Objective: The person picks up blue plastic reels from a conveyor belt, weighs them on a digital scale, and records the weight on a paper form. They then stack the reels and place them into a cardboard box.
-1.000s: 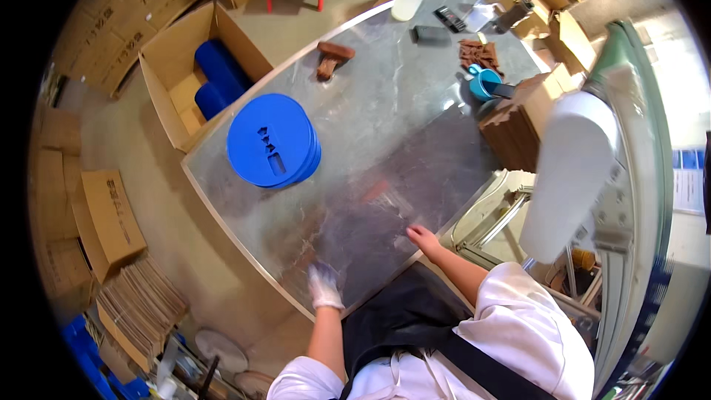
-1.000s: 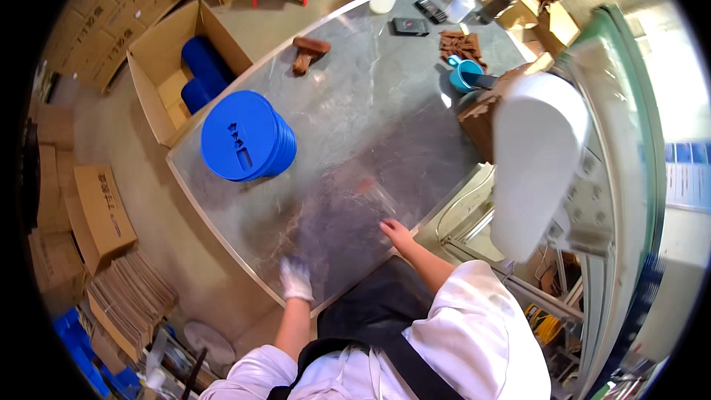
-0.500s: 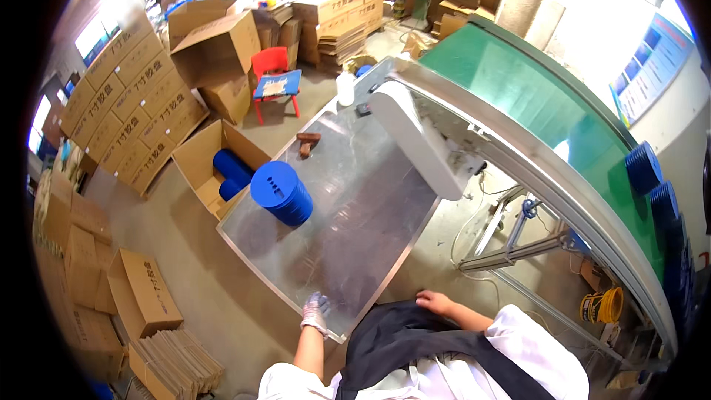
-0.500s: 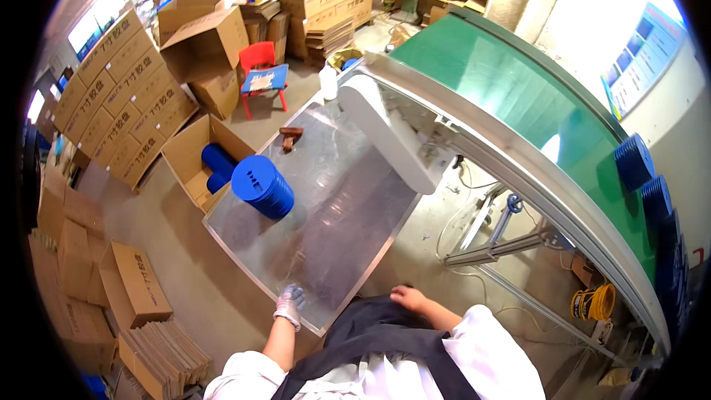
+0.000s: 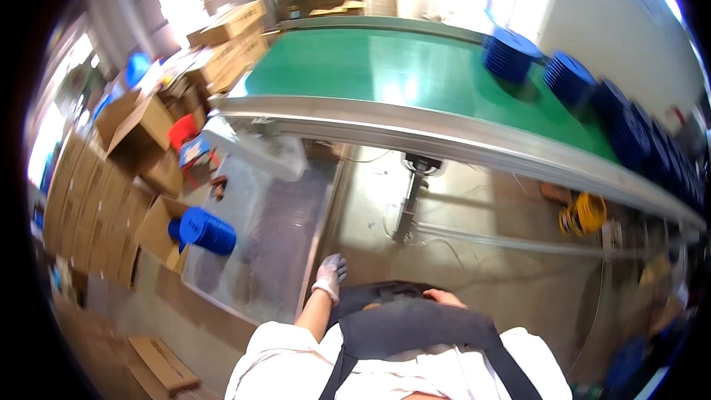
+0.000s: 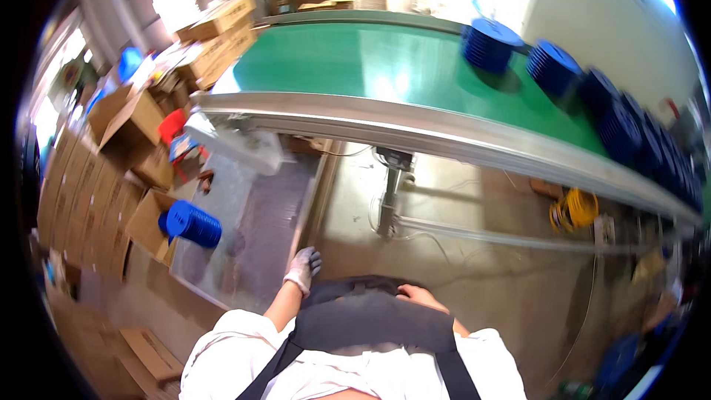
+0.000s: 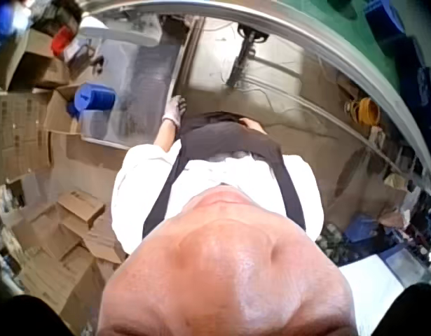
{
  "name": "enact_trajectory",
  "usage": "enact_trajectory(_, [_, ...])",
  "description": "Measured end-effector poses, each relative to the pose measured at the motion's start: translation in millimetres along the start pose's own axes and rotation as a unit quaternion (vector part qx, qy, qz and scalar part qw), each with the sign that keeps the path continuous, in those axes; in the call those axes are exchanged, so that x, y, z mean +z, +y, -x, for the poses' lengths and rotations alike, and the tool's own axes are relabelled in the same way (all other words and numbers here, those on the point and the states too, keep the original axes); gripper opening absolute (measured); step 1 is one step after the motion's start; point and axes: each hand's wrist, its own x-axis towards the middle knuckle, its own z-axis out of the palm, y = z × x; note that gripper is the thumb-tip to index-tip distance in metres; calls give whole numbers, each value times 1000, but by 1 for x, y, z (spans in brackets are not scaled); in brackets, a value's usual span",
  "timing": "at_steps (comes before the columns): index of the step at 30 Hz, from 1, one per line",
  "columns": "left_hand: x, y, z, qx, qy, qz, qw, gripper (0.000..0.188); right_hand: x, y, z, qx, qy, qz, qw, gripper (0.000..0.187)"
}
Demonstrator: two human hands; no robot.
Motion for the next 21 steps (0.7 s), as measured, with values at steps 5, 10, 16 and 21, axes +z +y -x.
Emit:
enact_trajectory(5, [194, 23, 41, 50, -173, -29, 983, 38, -89, 51, 72, 100, 104, -169, 975, 47])
enact_trajectory(10, [317, 93, 87, 73, -451, 13, 890, 48, -197, 31, 117, 61, 48, -225, 971, 50])
enact_trajectory(16, [435, 219, 104, 208, -517, -76, 827, 48, -343, -59, 106, -218, -62, -188, 956, 62])
enact_trajectory(21, [534, 299, 19, 204, -372, -132, 896, 55, -487, -143, 62, -358, -14, -190, 914, 63])
